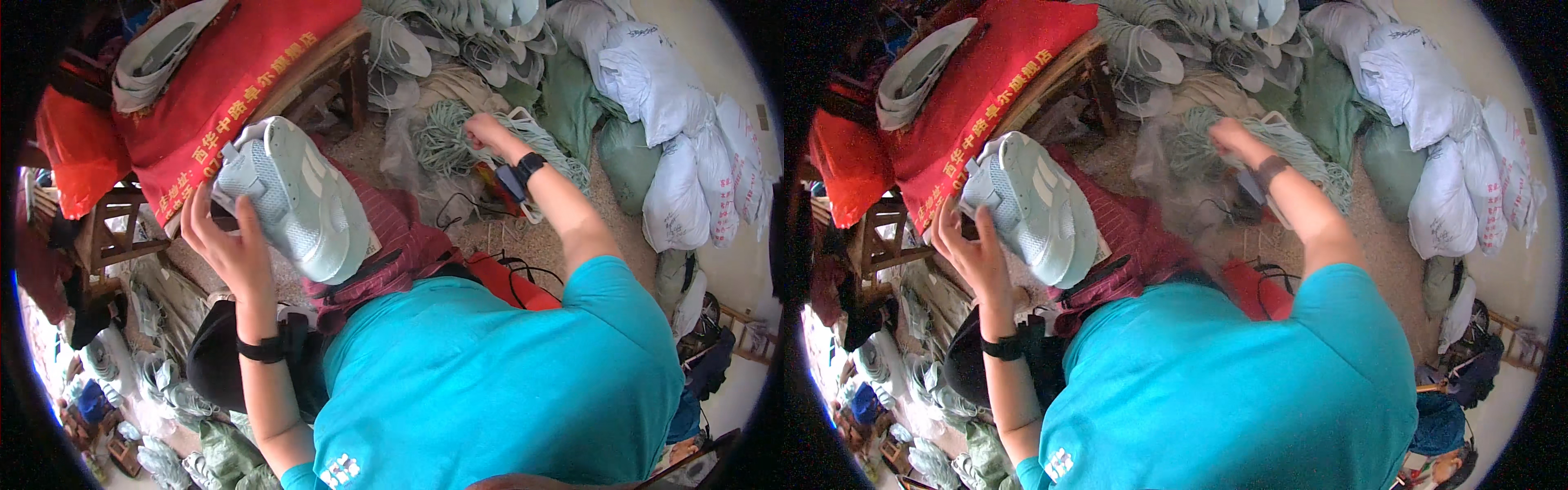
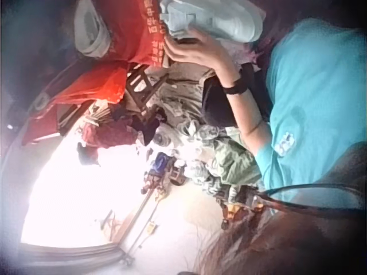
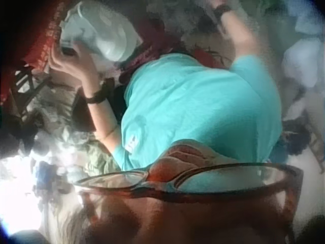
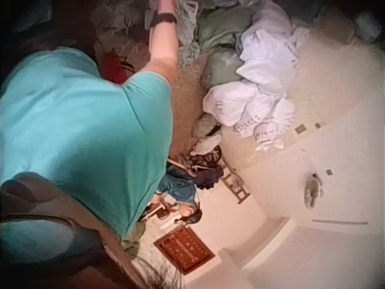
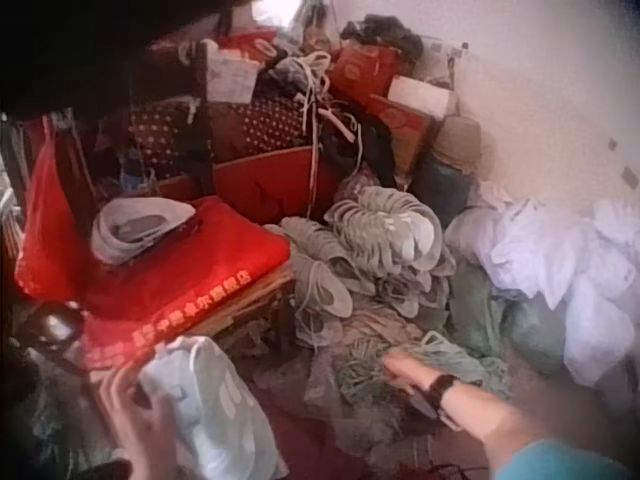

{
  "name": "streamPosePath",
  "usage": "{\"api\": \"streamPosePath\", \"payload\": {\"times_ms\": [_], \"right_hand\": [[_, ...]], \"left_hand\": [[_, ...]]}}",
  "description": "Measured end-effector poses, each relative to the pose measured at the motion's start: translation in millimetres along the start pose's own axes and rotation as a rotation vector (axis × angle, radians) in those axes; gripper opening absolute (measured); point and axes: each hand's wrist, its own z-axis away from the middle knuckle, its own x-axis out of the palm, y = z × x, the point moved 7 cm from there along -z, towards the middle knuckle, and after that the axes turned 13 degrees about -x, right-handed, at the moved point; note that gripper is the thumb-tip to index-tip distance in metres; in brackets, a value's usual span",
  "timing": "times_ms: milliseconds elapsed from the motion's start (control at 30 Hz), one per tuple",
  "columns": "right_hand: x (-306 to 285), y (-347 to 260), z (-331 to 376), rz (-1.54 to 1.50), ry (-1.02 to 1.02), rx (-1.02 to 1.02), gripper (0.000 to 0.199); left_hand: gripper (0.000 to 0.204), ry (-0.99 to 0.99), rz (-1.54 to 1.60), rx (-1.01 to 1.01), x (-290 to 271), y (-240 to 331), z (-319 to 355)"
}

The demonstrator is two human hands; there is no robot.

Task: The person is sitting on the floor in a cluttered room, repeatedly threading shoelaces through the eyelets of a light-colored sneaker. They pull the laces tight and adjust the shoe's position on their lap, handling the shoe and laces by hand.

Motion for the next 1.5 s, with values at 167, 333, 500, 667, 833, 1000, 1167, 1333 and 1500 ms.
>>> {"api": "streamPosePath", "payload": {"times_ms": [167, 333, 500, 667, 833, 1000, 1167, 1333, 1500], "right_hand": [[113.2, -209.7, 135.3, 0.333, -0.364, -0.904, 0.019], [146.0, -304.9, 257.8, -0.062, -0.604, -1.021, 0.012], [112.4, -337.8, 265.2, -0.320, -0.429, -1.036, 0.015], [13.3, -316.5, 181.3, -0.366, 0.142, -1.008, 0.018], [-38.8, -290.8, 153.8, 0.634, 0.609, -0.795, 0.017], [27.2, -302.4, 163.6, 1.174, 0.606, -1.423, 0.032], [178.6, -323.6, 255.4, -0.016, -0.546, -1.176, 0.029], [200.0, -323.5, 257.2, 0.073, -0.648, -1.103, 0.019], [198.8, -328.3, 240.1, 0.234, -0.442, -1.281, 0.008]], "left_hand": [[0.065, -0.532, 0.513, -0.022, 5.4, 79.4, 27.0], [0.068, -0.994, 0.832, -0.140, 28.9, 102.9, 56.7], [0.029, -1.208, 0.965, -0.450, 5.7, 88.1, 68.1], [0.027, -0.884, 0.637, -0.179, -36.8, 46.1, 39.2], [0.023, -0.817, 0.605, -0.037, -49.1, 29.0, 48.0], [0.022, -0.955, 0.697, -0.351, -25.1, 32.4, 66.1], [0.020, -0.887, 0.517, -0.172, -11.9, 62.1, 53.6], [0.022, -0.761, 0.463, -0.222, -12.9, 41.0, 54.0], [0.009, -0.449, 0.554, -0.194, -10.0, 22.1, 54.4]]}}
